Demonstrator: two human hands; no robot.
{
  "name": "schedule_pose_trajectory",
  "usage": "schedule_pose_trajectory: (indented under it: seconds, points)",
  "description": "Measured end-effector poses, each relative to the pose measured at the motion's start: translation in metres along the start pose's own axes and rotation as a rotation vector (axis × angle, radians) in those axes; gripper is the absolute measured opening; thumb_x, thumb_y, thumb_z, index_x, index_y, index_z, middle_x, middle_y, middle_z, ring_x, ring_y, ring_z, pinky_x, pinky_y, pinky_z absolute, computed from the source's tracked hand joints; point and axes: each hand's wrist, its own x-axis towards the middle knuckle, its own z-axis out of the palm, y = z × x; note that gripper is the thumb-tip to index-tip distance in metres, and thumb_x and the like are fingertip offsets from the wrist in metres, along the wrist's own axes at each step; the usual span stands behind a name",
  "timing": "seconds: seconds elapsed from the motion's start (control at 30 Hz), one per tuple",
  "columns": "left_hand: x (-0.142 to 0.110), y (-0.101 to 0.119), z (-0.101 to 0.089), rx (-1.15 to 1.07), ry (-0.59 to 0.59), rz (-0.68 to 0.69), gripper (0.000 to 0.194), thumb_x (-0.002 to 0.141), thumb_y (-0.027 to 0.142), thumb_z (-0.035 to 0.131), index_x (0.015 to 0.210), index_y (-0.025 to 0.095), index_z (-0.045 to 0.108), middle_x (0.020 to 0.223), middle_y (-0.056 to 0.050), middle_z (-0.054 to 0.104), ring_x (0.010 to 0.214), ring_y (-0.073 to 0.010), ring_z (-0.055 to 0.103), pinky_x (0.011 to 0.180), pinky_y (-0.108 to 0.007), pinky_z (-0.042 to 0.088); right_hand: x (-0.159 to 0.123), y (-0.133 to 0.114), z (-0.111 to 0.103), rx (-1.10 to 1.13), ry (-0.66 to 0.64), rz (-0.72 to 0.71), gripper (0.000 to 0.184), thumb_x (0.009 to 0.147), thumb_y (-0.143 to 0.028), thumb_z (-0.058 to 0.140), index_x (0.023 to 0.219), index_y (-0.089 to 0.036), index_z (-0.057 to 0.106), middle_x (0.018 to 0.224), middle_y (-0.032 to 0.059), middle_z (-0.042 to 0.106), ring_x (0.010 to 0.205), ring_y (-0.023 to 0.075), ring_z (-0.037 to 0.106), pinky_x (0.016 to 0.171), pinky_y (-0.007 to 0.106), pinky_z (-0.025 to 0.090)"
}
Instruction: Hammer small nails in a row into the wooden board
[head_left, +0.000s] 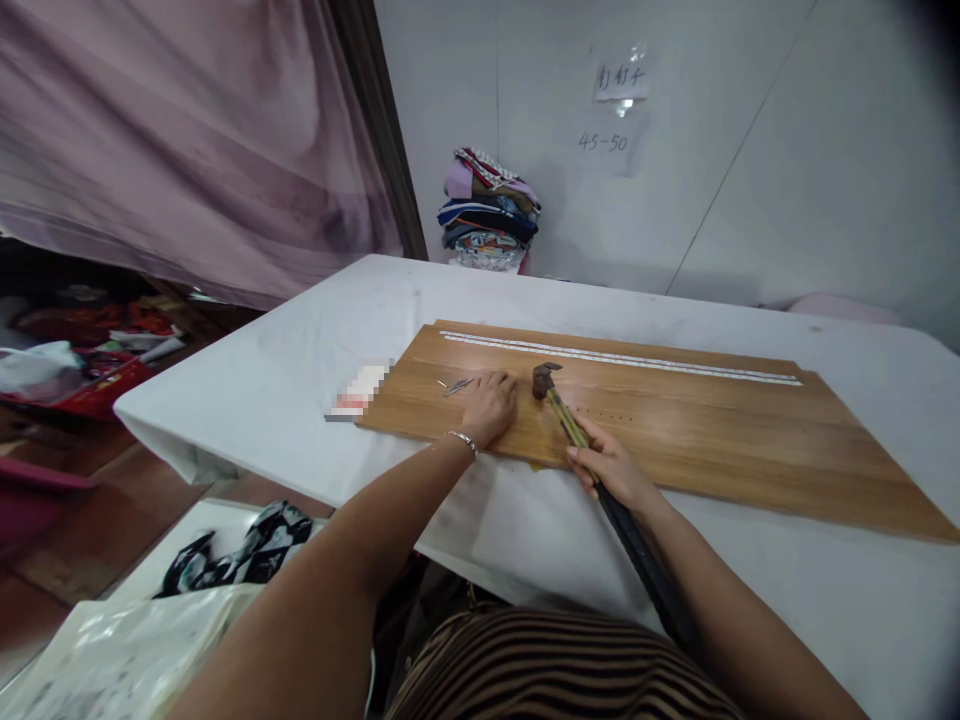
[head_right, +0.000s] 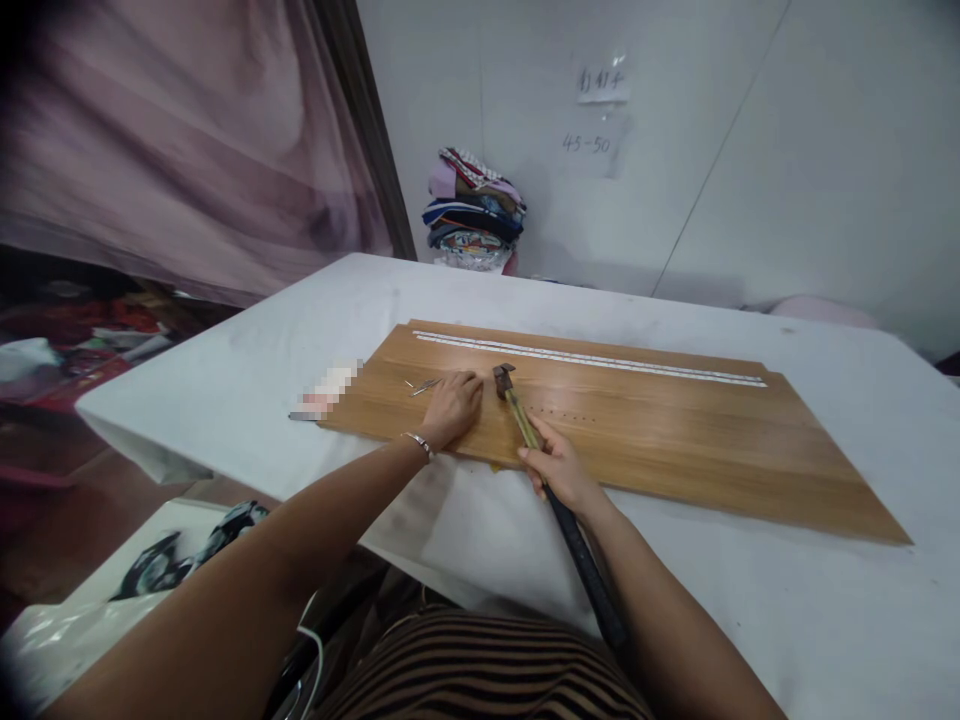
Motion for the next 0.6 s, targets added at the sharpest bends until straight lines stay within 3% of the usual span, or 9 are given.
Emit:
schedule_pose_trajectory:
  seconds: [0.6]
  points:
    - [-0.0006,0.0007,-0.0017,-0.002,0.005,0.001,0.029,0.108,0.026,0.045,0.112,0.022,0.073,0.132,-0.012,0.069,0.124,-0.0279,0.059,0.106,-0.043,0.044,0.0001,0.0003,0.0004,0.005,0.002,-0.003,0.11,0.079,-0.046,0.078,0.169,-0.006,0.028,0.049,-0.0118,0.045,0.04,0.011,0.04,0.037,0.023,0.035]
